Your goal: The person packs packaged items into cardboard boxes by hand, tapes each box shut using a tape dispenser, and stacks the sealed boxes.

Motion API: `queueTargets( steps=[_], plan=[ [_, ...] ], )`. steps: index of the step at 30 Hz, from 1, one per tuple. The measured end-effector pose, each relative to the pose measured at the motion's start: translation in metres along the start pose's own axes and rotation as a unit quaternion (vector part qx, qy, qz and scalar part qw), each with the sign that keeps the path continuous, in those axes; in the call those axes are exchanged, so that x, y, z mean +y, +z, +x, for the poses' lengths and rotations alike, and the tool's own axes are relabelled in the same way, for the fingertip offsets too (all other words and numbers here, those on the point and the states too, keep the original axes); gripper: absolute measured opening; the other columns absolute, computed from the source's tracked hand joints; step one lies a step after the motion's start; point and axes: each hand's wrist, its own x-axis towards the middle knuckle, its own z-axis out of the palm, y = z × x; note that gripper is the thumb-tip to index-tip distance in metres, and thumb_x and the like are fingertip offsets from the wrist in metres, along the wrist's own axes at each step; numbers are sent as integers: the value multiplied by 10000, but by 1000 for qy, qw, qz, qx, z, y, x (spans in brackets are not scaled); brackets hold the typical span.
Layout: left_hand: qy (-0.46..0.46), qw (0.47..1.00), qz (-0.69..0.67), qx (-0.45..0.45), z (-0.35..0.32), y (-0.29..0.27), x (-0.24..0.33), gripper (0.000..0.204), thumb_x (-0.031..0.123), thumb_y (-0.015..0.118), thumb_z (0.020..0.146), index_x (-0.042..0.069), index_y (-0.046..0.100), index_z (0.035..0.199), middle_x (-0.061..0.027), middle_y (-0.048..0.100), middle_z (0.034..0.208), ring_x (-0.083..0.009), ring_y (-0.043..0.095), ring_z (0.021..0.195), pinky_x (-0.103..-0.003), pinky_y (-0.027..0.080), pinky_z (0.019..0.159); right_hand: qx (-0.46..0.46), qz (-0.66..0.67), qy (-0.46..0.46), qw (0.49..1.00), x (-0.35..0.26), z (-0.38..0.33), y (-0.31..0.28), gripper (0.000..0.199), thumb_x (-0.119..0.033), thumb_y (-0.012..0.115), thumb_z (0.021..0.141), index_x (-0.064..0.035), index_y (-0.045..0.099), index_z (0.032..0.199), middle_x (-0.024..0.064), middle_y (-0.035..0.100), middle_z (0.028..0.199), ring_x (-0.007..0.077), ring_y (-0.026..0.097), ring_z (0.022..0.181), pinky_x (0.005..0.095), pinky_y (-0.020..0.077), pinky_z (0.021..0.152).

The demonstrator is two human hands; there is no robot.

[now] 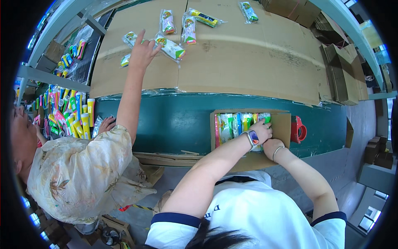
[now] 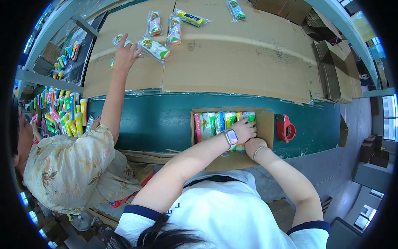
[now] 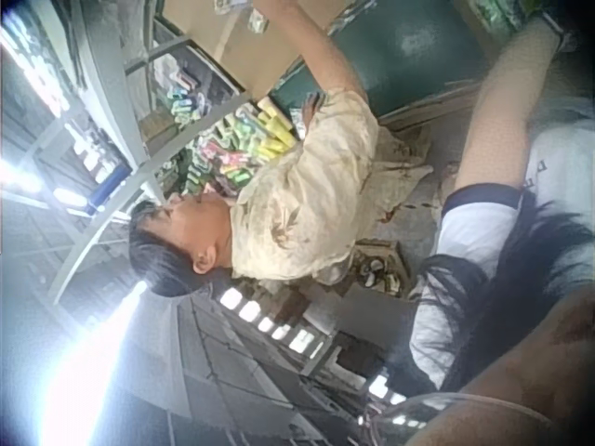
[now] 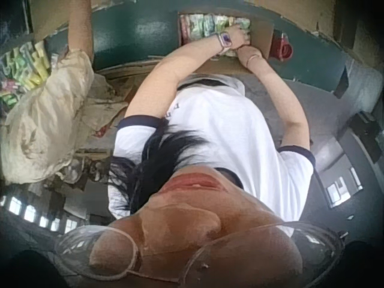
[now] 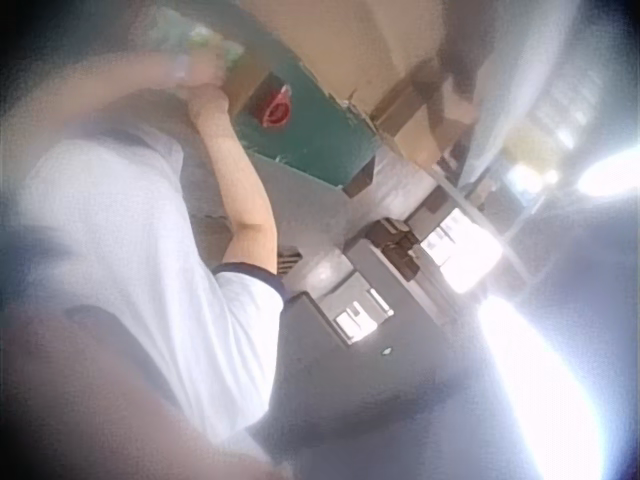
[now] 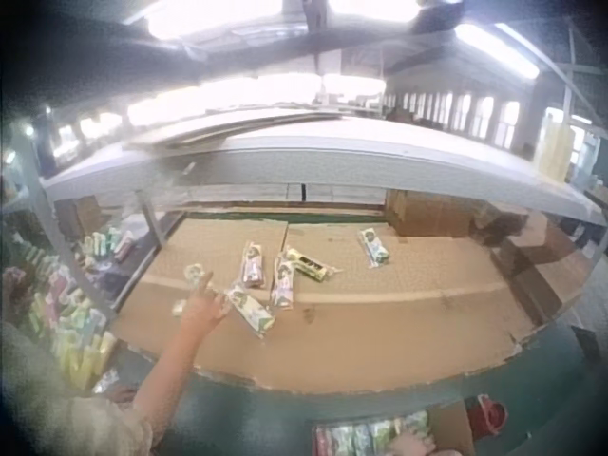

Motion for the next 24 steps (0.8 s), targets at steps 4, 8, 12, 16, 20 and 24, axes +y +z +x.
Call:
queueTargets(
  steps=[4,8,12,16,20,24],
  plan=[
    [36,998,32,42,13,15,-5,114,212,527,741,187,634,772,46,602,849,-146,528,939,-334,359,840,-4,10,-26,1000,-1,-11,-12,239,-149,421,873,-51,616,972,147,656,891,248,657,786,347,530,656],
    [139,980,80,120,31,35,-22,88,214,545,697,183,621,666,56,595,719,-129,543,815,-290,374,768,17,-8,-40,999,2,-4,-2,238,-142,422,872,-48,593,1009,143,656,889,246,656,797,341,529,661],
    [218,960,103,139,33,44,-30,104,215,542,676,158,618,633,40,596,666,-135,556,753,-285,382,748,-1,-12,-41,999,4,-6,-4,234,-126,436,860,-35,577,1024,133,657,894,244,654,811,334,529,668],
    [187,959,51,207,22,47,-25,101,223,548,659,153,613,626,33,592,624,-137,571,736,-302,400,743,34,23,-5,999,2,2,13,228,-110,466,830,-39,569,1020,138,657,845,241,657,767,343,531,650],
    [180,970,-24,163,27,48,-21,71,194,562,637,128,585,649,-23,574,634,-188,572,717,-312,444,732,66,50,41,996,-6,0,27,224,-104,466,824,-61,556,1025,124,658,835,241,656,760,345,529,649],
    [236,965,-117,12,42,22,-46,284,302,648,626,84,622,806,-117,610,787,-294,585,810,-400,476,738,132,71,43,988,0,-9,22,257,-105,463,808,-100,526,1057,108,648,780,248,647,730,366,519,636]
  ],
)
